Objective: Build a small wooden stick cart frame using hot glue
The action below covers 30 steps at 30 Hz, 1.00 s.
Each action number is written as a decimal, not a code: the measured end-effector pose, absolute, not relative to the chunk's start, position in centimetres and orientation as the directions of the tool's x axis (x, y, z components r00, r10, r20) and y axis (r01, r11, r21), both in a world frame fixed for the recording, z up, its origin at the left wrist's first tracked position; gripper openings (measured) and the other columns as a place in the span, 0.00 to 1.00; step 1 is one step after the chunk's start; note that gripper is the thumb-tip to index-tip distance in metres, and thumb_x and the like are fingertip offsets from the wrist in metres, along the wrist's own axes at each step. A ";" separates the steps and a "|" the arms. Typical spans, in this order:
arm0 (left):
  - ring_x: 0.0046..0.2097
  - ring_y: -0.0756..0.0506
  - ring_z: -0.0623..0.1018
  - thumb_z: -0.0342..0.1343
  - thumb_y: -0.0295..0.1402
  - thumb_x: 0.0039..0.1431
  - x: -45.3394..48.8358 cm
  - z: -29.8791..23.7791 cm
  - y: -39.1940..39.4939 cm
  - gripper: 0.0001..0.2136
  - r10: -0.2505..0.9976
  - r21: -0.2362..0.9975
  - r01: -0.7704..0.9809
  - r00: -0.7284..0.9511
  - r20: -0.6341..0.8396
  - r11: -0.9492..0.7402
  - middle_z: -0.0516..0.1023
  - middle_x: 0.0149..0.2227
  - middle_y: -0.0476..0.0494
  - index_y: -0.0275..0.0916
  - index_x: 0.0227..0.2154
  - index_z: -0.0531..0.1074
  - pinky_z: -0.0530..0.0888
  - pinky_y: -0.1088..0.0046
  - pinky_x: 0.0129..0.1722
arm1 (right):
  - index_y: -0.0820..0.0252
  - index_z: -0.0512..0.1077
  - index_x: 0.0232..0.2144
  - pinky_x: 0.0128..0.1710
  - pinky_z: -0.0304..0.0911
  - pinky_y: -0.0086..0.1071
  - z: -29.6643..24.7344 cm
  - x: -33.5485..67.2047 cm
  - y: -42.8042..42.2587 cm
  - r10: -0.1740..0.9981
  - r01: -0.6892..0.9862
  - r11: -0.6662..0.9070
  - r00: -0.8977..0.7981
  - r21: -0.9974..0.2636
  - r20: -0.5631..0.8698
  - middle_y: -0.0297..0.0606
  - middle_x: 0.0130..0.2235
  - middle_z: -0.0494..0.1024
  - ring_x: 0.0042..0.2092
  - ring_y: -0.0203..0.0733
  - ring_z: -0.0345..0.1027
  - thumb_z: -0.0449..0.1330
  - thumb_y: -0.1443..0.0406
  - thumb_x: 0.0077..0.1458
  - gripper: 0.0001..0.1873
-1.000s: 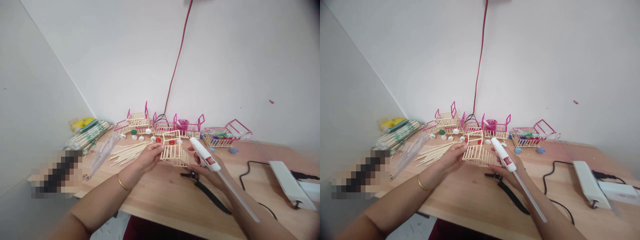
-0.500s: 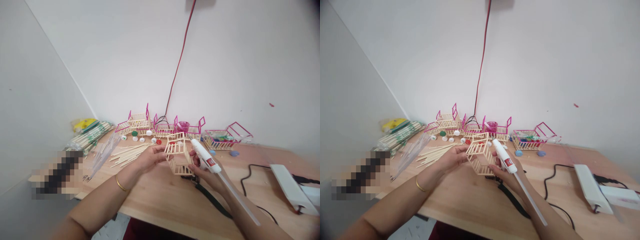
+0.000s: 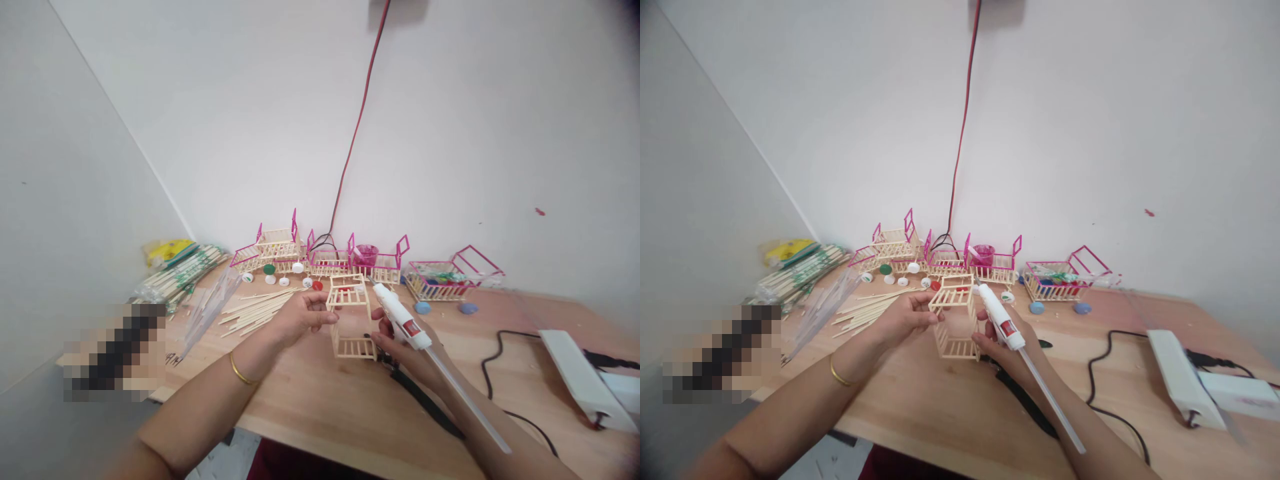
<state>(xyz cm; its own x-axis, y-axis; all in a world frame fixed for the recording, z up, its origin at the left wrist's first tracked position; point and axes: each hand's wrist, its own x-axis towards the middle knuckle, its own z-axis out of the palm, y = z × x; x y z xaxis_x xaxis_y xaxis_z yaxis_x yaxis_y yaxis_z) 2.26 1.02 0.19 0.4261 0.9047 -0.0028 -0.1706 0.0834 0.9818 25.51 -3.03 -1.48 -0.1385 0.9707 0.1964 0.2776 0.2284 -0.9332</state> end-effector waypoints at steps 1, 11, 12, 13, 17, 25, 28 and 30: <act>0.27 0.53 0.70 0.70 0.34 0.36 2.3 0.2 1.0 0.20 0.910 0.976 -0.195 0.414 -0.009 0.098 0.76 0.33 0.43 0.33 0.35 0.76 0.59 0.80 0.21 | 0.57 0.67 0.41 0.25 0.60 0.30 -1.5 25.5 -3.0 0.970 0.275 0.229 -0.145 -0.934 0.195 0.30 0.27 0.67 0.26 0.36 0.62 0.63 0.55 0.48 0.20; 0.23 0.57 0.63 0.69 0.35 0.41 2.0 0.1 1.4 0.14 0.909 0.932 -0.285 0.405 -0.096 0.225 0.70 0.24 0.49 0.31 0.27 0.75 0.54 0.81 0.20 | 0.58 0.69 0.37 0.32 0.63 0.32 -0.9 26.0 -2.5 0.973 0.324 0.219 -0.002 -0.920 0.230 0.37 0.34 0.72 0.33 0.40 0.66 0.60 0.55 0.51 0.15; 0.23 0.57 0.62 0.68 0.35 0.42 2.0 0.1 1.4 0.13 0.906 0.929 -0.290 0.411 -0.096 0.230 0.69 0.23 0.50 0.31 0.27 0.75 0.54 0.81 0.20 | 0.58 0.68 0.37 0.33 0.64 0.33 -0.8 26.0 -2.5 0.973 0.320 0.221 -0.006 -0.921 0.231 0.37 0.35 0.72 0.34 0.40 0.66 0.60 0.54 0.51 0.16; 0.23 0.58 0.62 0.68 0.35 0.43 2.0 0.1 1.3 0.13 0.901 0.926 -0.296 0.422 -0.095 0.236 0.69 0.23 0.50 0.30 0.27 0.75 0.54 0.81 0.20 | 0.58 0.68 0.37 0.34 0.64 0.33 -0.8 26.0 -2.5 0.974 0.317 0.219 -0.015 -0.923 0.227 0.37 0.35 0.72 0.35 0.41 0.66 0.60 0.54 0.51 0.16; 0.24 0.56 0.66 0.66 0.34 0.46 2.1 -0.1 1.3 0.11 0.890 0.894 -0.352 0.444 -0.101 0.277 0.71 0.24 0.49 0.31 0.26 0.74 0.61 0.80 0.24 | 0.59 0.69 0.36 0.36 0.63 0.34 -1.0 26.1 -2.5 0.979 0.347 0.198 -0.025 -0.917 0.202 0.38 0.36 0.73 0.35 0.41 0.66 0.60 0.54 0.51 0.16; 0.28 0.54 0.71 0.68 0.33 0.43 2.4 -1.5 2.2 0.12 0.893 0.840 -0.400 0.406 -0.196 0.366 0.75 0.28 0.46 0.31 0.29 0.75 0.68 0.78 0.31 | 0.60 0.70 0.36 0.38 0.64 0.36 -1.3 26.1 -2.1 0.979 0.332 0.200 -0.027 -0.922 0.202 0.41 0.37 0.74 0.38 0.44 0.68 0.60 0.52 0.50 0.18; 0.24 0.57 0.68 0.68 0.36 0.43 2.5 -2.0 2.6 0.13 0.889 0.852 -0.358 0.394 -0.234 0.383 0.74 0.25 0.47 0.31 0.28 0.76 0.64 0.81 0.26 | 0.60 0.70 0.35 0.37 0.64 0.35 -1.3 26.0 -2.1 0.978 0.333 0.206 -0.032 -0.920 0.207 0.41 0.35 0.74 0.36 0.44 0.68 0.60 0.52 0.50 0.18; 0.22 0.58 0.64 0.67 0.38 0.44 2.6 -2.3 2.7 0.14 0.889 0.874 -0.316 0.393 -0.233 0.369 0.72 0.23 0.49 0.31 0.28 0.76 0.61 0.82 0.22 | 0.60 0.70 0.35 0.36 0.63 0.35 -1.2 26.0 -2.1 0.978 0.344 0.207 -0.037 -0.916 0.207 0.40 0.35 0.74 0.35 0.43 0.67 0.60 0.52 0.51 0.17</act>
<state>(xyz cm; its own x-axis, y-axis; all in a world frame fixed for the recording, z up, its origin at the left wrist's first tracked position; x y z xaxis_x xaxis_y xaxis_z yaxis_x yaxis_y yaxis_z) 2.60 2.72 -2.27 0.3928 0.8895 -0.2334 -0.3162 0.3690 0.8740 26.03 -2.13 -1.24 -0.0373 0.9777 0.2067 0.3441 0.2067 -0.9159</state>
